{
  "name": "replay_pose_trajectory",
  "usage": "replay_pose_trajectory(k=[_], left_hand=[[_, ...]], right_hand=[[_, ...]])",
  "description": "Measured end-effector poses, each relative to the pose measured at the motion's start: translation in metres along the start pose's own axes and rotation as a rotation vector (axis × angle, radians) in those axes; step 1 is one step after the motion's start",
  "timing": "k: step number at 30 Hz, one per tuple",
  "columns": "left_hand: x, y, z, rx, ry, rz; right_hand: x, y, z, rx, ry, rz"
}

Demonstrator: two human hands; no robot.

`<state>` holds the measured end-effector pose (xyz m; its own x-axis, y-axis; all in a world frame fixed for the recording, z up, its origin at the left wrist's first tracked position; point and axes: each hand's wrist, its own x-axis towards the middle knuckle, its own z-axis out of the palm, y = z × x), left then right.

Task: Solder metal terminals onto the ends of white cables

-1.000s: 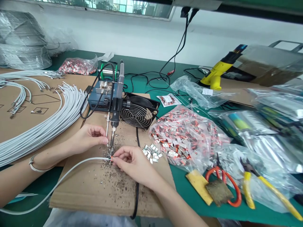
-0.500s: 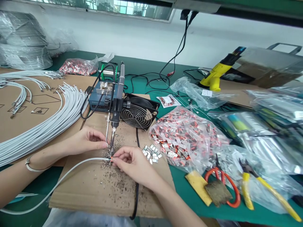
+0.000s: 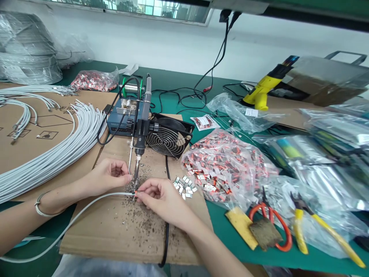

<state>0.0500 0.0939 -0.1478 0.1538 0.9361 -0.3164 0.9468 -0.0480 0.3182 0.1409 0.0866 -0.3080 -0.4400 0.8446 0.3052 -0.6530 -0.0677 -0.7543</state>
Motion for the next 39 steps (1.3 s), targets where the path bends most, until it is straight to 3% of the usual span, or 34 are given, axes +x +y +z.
replay_pose_trajectory(k=[11,26,39], left_hand=[[0.0,-0.001,0.006,-0.014,0.078,-0.017],[0.005,-0.003,-0.014,0.027,-0.133,0.05],[0.002,-0.002,-0.011,0.0,-0.094,0.088]], right_hand=[[0.0,0.0,0.0,0.003,0.001,0.01],[0.001,0.004,-0.002,0.049,-0.015,-0.043],[0.002,0.005,-0.004,0.041,-0.028,-0.034]])
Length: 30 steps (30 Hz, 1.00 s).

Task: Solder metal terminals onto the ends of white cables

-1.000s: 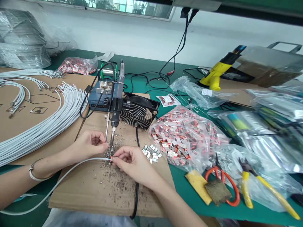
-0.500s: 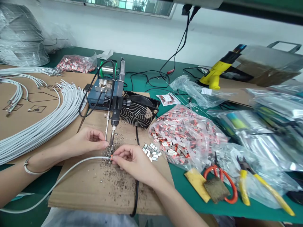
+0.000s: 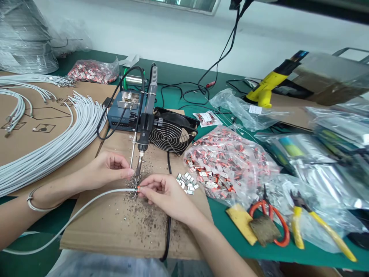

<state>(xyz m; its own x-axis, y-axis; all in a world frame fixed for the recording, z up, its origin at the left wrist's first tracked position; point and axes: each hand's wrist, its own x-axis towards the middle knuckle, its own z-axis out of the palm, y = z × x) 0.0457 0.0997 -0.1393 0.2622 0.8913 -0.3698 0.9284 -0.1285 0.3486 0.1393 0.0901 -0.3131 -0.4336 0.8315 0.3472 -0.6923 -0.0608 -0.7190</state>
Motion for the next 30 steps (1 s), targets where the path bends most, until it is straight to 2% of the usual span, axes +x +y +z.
replay_pose_trajectory(k=[10,20,30], left_hand=[[-0.0003,-0.003,-0.0031,0.0,-0.041,0.017],[-0.0006,-0.0049,-0.0016,0.033,-0.005,0.033],[0.0036,-0.0045,0.0023,-0.077,0.136,-0.01]], right_hand=[[-0.0003,-0.0005,0.0002,0.003,-0.005,-0.01],[-0.0009,-0.0014,0.0,0.007,-0.005,0.005],[-0.0005,0.0004,0.0,0.004,-0.006,-0.005]])
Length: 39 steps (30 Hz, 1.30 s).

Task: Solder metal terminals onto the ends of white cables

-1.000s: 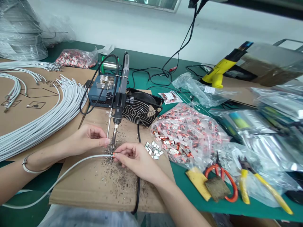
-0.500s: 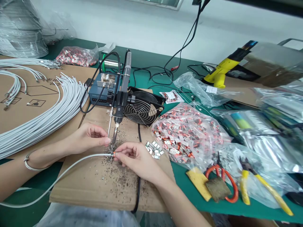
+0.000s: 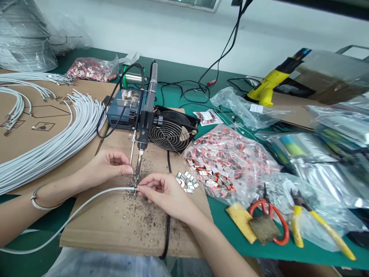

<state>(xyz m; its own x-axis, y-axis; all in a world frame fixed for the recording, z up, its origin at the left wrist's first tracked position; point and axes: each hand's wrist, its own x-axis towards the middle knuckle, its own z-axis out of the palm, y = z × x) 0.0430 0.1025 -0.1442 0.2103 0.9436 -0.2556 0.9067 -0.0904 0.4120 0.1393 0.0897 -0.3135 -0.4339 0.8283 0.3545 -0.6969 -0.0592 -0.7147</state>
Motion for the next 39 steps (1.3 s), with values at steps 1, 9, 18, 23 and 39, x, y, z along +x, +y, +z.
replay_pose_trajectory(k=[1,9,18,23,39], left_hand=[[0.0,0.0,0.001,0.003,0.01,0.004],[-0.001,-0.002,0.005,0.054,0.059,0.072],[-0.002,-0.003,0.009,0.059,0.071,0.115],[-0.002,-0.003,0.009,0.048,0.085,0.12],[-0.001,-0.003,0.016,-0.044,0.109,0.081]], right_hand=[[0.0,0.0,0.0,-0.002,0.001,0.0],[0.001,0.0,0.0,-0.02,0.003,-0.001],[0.001,0.001,0.001,-0.001,-0.002,0.0],[0.001,-0.001,-0.001,-0.021,0.008,0.007],[0.001,-0.004,0.002,0.003,0.016,0.013]])
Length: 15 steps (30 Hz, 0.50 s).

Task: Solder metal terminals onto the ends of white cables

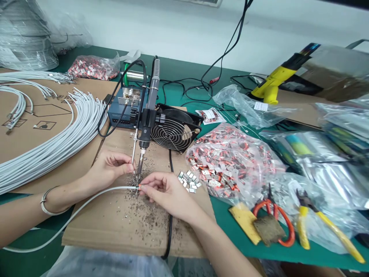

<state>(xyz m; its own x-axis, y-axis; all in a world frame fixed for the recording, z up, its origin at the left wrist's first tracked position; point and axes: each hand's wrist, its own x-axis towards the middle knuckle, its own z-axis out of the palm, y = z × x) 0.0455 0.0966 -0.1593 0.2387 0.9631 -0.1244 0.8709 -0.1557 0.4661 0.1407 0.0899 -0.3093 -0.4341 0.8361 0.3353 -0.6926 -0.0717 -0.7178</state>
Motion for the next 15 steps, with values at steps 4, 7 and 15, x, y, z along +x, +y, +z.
replay_pose_trajectory(k=[4,7,15], left_hand=[[0.002,0.003,-0.007,0.054,-0.027,-0.027],[0.001,0.01,-0.02,0.167,-0.132,-0.055],[-0.016,0.019,-0.027,0.509,-0.497,-0.149]], right_hand=[[0.0,0.001,-0.001,0.008,-0.007,-0.004],[0.0,0.004,-0.003,0.027,-0.016,-0.011],[0.001,0.002,0.0,0.112,0.028,-0.006]])
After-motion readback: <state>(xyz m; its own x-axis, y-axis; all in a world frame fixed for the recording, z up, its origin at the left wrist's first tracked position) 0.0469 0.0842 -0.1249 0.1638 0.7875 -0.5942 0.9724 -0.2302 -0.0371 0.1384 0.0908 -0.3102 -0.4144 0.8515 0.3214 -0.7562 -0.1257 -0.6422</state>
